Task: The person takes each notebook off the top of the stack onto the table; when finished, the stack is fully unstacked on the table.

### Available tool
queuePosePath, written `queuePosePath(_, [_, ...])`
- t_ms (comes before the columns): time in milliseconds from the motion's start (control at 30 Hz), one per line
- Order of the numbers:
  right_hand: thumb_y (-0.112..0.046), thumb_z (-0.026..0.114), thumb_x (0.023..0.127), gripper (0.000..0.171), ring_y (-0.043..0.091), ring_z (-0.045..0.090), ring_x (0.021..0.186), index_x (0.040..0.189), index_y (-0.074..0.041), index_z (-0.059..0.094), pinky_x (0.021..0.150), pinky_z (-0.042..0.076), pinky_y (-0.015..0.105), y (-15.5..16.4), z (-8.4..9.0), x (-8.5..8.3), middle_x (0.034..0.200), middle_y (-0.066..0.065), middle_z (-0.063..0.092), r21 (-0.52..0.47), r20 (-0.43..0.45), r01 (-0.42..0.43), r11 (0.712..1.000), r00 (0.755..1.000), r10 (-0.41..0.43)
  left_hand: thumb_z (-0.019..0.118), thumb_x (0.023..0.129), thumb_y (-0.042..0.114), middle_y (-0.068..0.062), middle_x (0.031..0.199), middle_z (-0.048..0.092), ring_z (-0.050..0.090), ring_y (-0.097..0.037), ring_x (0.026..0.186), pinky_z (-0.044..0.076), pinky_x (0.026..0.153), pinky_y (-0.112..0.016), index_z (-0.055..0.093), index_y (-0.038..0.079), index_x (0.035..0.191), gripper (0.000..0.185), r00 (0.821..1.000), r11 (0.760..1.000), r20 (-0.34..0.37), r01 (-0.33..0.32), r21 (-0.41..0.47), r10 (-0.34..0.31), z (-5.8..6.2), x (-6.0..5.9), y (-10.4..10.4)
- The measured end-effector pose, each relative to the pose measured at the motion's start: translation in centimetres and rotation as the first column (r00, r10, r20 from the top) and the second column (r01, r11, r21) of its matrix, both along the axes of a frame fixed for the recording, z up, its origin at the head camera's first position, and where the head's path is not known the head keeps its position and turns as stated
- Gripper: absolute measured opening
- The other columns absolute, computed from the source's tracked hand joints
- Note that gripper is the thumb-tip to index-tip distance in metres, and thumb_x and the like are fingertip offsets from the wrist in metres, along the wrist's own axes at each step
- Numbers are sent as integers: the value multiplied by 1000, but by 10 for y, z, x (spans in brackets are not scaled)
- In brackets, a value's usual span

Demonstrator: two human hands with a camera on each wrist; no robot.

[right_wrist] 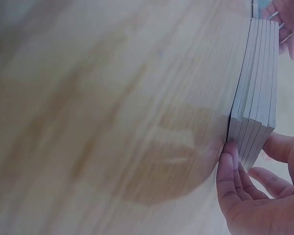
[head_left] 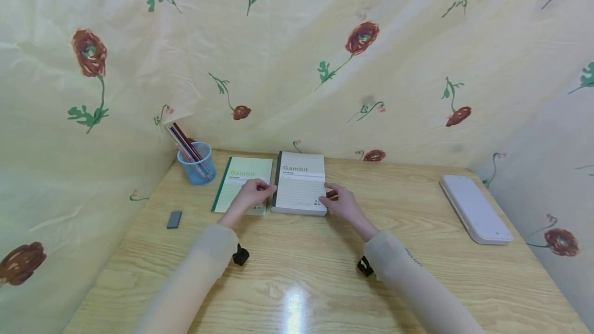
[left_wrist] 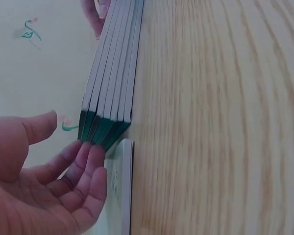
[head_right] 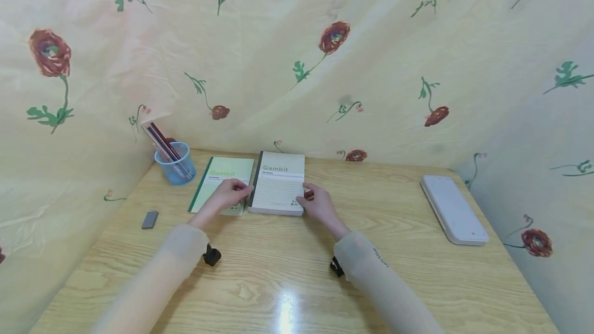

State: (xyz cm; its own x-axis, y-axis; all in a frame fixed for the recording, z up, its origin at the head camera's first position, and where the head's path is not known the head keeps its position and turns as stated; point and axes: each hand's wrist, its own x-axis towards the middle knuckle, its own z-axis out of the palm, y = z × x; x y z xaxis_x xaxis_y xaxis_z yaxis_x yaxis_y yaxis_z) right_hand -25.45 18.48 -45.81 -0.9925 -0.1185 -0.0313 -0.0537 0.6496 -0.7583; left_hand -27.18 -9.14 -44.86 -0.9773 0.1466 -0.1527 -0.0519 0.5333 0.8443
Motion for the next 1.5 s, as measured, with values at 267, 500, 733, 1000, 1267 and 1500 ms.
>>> queuePosePath(267, [-15, 66, 98, 52, 31, 62, 98, 143, 1, 48, 71, 56, 36, -2, 4, 0, 114, 22, 63, -18, 9, 7, 1000, 1000, -7, 68, 96, 24, -12, 102, 64, 57, -23, 90, 49, 78, -34, 65, -1, 109, 28, 999, 1000, 32, -19, 13, 19, -7, -1, 7])
queuePosePath(500, [-14, 66, 97, 53, 24, 62, 82, 143, 3, 46, 62, 55, 32, -2, 6, -3, 109, 22, 62, -36, 41, 10, 999, 999, -9, 68, 96, 20, -13, 104, 65, 58, -24, 92, 49, 80, -36, 65, -1, 107, 24, 999, 999, 32, -35, 27, 34, -9, 0, 9])
queuePosePath(733, [-19, 64, 98, 46, 26, 61, 87, 134, 7, 51, 68, 52, 33, -2, 7, -3, 108, 21, 62, 14, 61, 18, 1000, 998, -19, 68, 96, 20, -13, 104, 65, 59, -25, 93, 50, 82, -37, 65, -2, 108, 25, 998, 999, 30, -50, 20, 49, -10, 2, 10])
queuePosePath(1000, [-29, 68, 96, 36, 17, 56, 66, 108, 5, 60, 57, 45, 28, -3, 7, -3, 82, 10, 63, 75, 55, -10, 997, 998, 6, 67, 96, 21, -13, 103, 66, 59, -24, 92, 50, 81, -37, 66, -2, 107, 25, 998, 999, 37, -51, 10, 51, -13, 3, 11])
queuePosePath(1267, [-36, 70, 95, 36, 15, 54, 63, 94, -2, 61, 56, 42, 26, -7, 8, -5, 76, 6, 62, 112, 81, 15, 994, 996, -24, 68, 96, 21, -13, 103, 66, 59, -24, 93, 50, 83, -38, 66, -2, 106, 26, 997, 998, 41, -59, 25, 58, -13, 4, 9])
queuePosePath(1500, [-32, 70, 95, 32, 15, 54, 59, 92, 0, 62, 53, 43, 26, -6, 9, -5, 71, 7, 62, 93, 87, 22, 995, 996, -30, 67, 97, 20, -12, 97, 66, 57, -22, 86, 50, 77, -34, 67, -3, 105, 25, 999, 998, 13, -42, 37, 41, -13, 6, 9])
